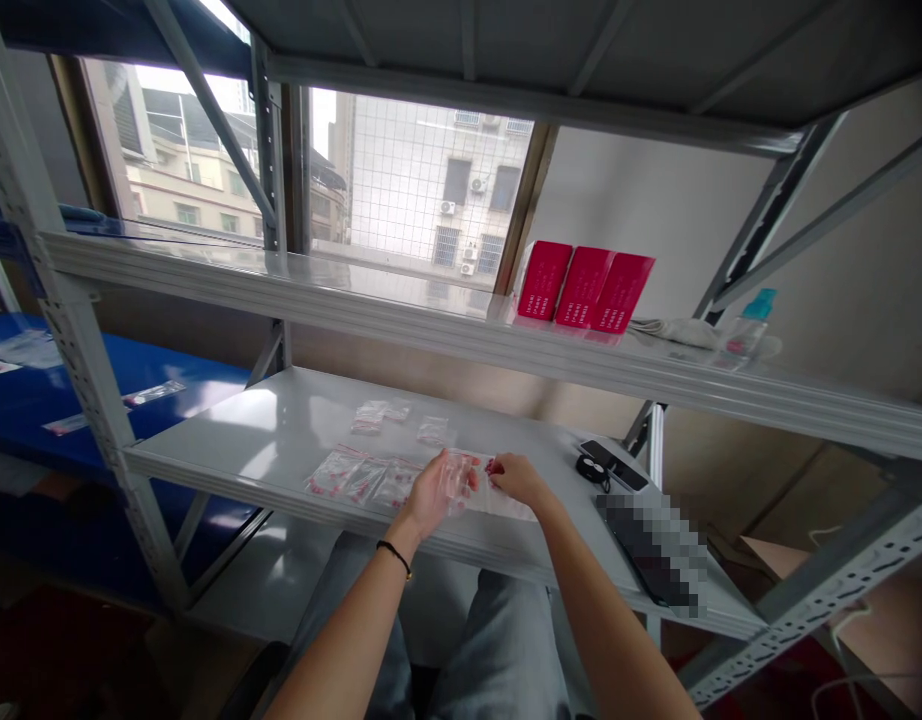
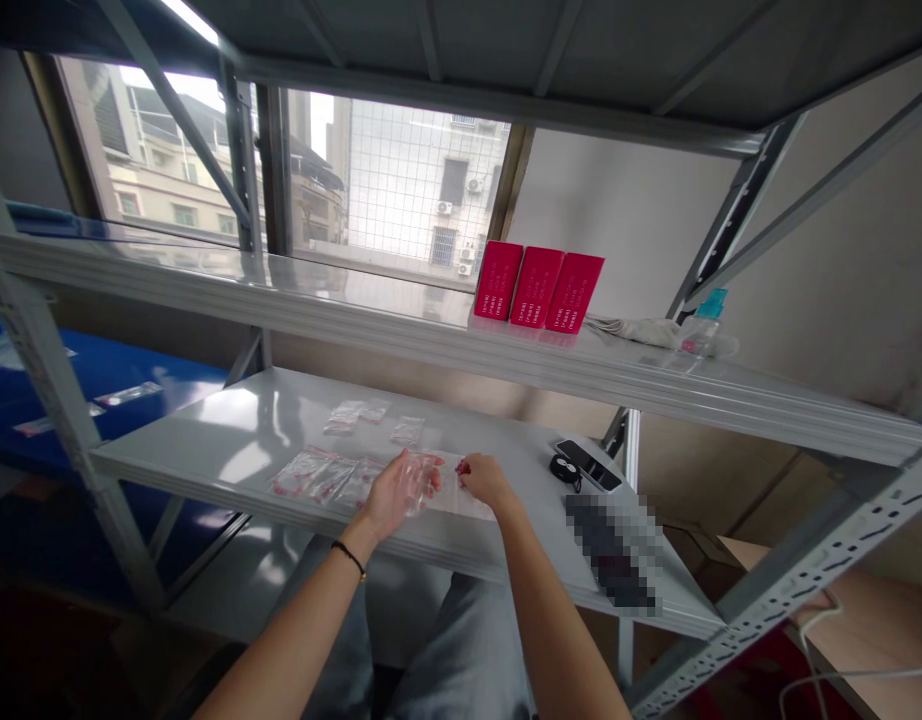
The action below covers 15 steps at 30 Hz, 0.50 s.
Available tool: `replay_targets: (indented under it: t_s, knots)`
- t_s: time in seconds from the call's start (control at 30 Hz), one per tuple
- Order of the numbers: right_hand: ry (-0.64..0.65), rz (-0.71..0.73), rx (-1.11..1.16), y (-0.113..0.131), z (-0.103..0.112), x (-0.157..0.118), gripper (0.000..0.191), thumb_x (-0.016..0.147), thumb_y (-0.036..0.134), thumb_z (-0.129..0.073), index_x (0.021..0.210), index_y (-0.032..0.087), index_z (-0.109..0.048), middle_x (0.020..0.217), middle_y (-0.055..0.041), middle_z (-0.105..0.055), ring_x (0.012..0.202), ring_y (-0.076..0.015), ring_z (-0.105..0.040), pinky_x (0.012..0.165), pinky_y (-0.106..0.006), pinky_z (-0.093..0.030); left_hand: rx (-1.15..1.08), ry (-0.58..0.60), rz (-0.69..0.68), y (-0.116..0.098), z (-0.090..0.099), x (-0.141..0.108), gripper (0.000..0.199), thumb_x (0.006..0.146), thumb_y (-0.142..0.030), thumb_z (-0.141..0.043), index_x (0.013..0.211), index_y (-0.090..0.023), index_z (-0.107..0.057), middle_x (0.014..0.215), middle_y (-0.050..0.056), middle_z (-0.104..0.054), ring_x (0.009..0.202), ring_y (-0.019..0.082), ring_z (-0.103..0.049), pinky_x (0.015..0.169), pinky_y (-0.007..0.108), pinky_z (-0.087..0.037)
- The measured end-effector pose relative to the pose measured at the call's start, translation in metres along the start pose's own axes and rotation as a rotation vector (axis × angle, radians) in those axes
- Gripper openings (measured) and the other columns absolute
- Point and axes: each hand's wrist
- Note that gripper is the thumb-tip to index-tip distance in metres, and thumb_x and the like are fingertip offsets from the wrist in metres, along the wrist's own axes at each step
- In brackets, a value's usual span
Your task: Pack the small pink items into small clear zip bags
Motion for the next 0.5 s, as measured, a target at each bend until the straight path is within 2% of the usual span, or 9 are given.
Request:
replay_targets:
  t_s: [0.23, 0.5]
  knots:
    - [0.001, -0.007, 0.025, -0.0036, 0.0013, 0.0020, 0.011, 0.081, 0.016, -0.066, 0.082, 0.020, -0.076, 0.093, -0.0044, -0.077, 0.086, -0.0190, -0.065, 0.069, -0.024, -0.037, -0.039, -0.037, -0.002, -0.0045, -0.0064, -0.0043, 0.061, 0.089, -0.062, -0.055, 0.105, -0.006, -0.073, 0.079, 0.012, -0.069, 0.065, 0.018, -0.060, 0.059, 0.028, -0.039]
    - [-0.024, 0.010, 0.110, -0.0092, 0.0015, 0.0004, 0.009, 0.077, 0.014, -0.066, 0.076, 0.019, -0.073, 0.081, -0.0026, -0.075, 0.077, -0.0164, -0.063, 0.065, -0.024, -0.036, 0.018, -0.025, -0.053, 0.0046, -0.0002, 0.0014, 0.057, 0.090, -0.060, -0.056, 0.103, -0.008, -0.074, 0.079, 0.010, -0.068, 0.070, 0.019, -0.060, 0.065, 0.029, -0.041]
Point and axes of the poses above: each hand's wrist, its own x-axis towards the middle knuckle, its own z-axis out of the back of the hand, y = z × x
